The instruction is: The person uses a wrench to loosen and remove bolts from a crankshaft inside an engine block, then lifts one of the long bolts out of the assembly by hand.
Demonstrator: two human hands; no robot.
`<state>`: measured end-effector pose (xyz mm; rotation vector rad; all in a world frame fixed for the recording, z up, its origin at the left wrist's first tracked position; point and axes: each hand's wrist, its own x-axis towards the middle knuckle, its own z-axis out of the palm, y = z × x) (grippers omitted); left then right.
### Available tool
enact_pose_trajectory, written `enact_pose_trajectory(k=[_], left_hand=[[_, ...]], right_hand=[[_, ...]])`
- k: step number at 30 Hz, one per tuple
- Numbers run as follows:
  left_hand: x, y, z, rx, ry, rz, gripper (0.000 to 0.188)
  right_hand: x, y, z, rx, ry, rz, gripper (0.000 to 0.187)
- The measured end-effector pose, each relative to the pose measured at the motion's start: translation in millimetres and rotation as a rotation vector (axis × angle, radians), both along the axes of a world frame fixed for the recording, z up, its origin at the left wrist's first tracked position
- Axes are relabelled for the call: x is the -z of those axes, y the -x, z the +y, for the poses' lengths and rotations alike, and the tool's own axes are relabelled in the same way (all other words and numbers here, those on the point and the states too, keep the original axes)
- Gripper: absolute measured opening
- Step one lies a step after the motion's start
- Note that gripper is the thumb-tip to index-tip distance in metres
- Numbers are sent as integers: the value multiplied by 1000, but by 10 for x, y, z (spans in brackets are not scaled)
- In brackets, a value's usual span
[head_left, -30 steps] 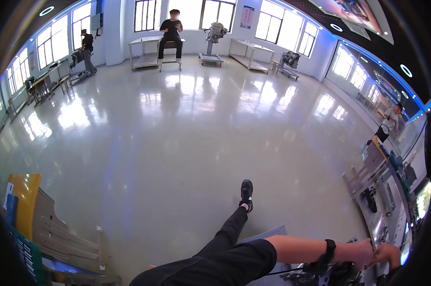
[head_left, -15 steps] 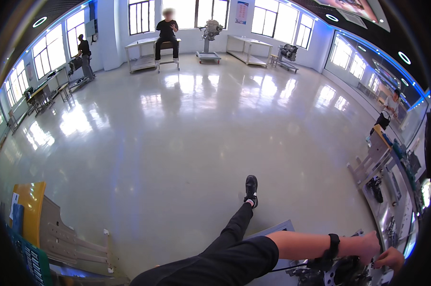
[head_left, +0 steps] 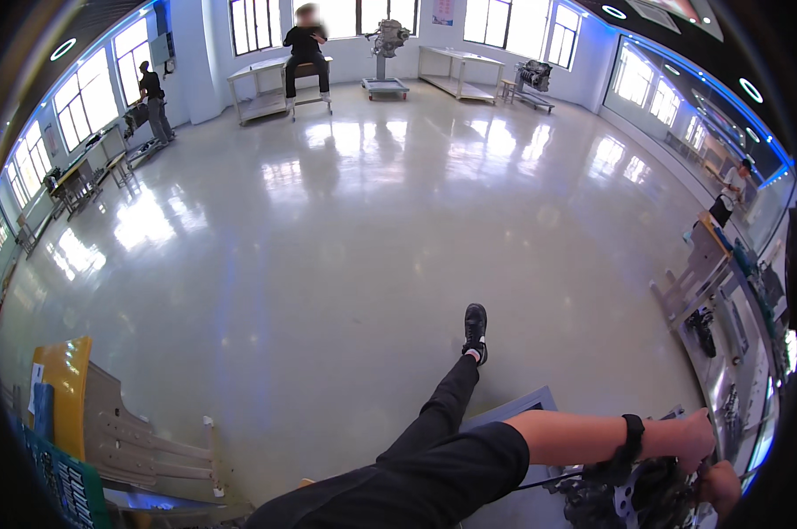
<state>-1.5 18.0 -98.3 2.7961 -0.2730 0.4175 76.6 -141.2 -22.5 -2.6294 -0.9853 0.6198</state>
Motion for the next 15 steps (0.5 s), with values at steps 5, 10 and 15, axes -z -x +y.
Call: enact_pose_trajectory(k=[5, 10, 15], left_hand=[[-11, -11, -32, -12, -17, 20, 32], [20, -29, -23, -25, -11, 64, 33], [23, -28, -42, 14, 107, -23, 29]], right_hand=[[139, -272, -12, -315, 219, -62, 76], [177, -334, 43, -156, 209, 57, 77], [215, -579, -30, 130, 121, 287, 66]])
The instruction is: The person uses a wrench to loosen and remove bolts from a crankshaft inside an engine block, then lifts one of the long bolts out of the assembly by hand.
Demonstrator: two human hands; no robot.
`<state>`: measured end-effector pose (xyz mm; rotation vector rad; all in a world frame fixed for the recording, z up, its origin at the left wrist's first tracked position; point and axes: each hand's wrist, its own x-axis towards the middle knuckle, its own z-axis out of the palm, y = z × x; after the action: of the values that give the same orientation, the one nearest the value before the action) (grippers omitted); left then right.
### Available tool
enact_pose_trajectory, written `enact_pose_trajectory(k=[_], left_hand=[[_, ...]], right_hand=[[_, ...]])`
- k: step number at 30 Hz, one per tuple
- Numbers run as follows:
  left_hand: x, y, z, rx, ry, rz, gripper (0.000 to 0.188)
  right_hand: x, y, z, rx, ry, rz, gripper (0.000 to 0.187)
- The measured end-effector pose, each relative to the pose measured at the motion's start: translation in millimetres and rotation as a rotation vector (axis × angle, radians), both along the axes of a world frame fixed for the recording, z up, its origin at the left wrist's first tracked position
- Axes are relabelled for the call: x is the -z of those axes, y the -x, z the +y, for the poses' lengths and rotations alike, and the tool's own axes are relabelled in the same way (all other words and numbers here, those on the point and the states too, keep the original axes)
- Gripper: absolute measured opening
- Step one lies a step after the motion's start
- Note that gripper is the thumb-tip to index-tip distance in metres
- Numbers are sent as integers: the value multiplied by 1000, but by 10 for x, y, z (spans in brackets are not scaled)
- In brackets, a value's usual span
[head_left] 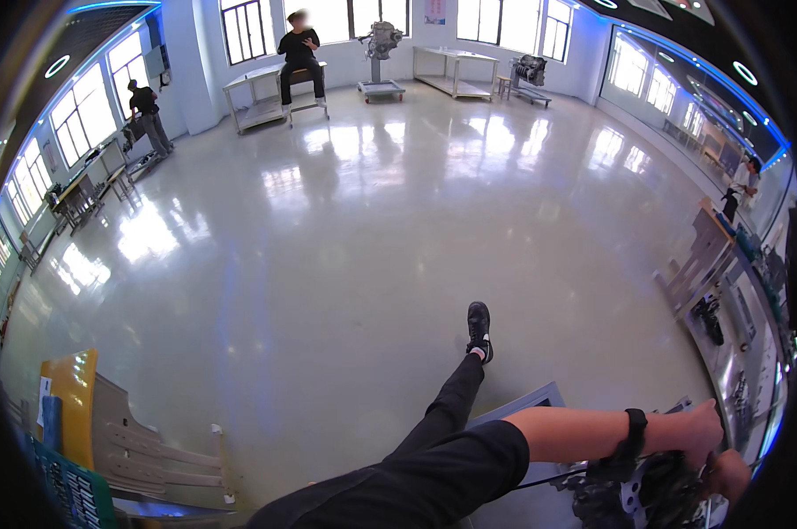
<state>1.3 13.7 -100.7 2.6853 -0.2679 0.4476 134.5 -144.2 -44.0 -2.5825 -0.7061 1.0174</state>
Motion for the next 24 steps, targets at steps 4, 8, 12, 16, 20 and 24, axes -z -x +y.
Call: enact_pose_trajectory(k=[4, 8, 12, 16, 20, 24], left_hand=[[92, -21, 60, 2, -8, -75, 26], [98, -49, 39, 2, 9, -90, 26], [77, -24, 48, 54, 30, -44, 29], [105, -78, 16, 33, -17, -7, 32], [129, -152, -24, -12, -90, 33, 34], [82, -166, 5, 76, 11, 29, 34]], right_hand=[[-9, -62, 152, -171, 107, -24, 61], [-256, 27, 242, -454, 246, -103, 56], [-396, 3, 467, -668, 346, -156, 51], [-505, 17, 753, -754, 431, -268, 43], [-581, 111, 916, -828, 566, -498, 40], [-566, 148, 941, -882, 580, -529, 35]])
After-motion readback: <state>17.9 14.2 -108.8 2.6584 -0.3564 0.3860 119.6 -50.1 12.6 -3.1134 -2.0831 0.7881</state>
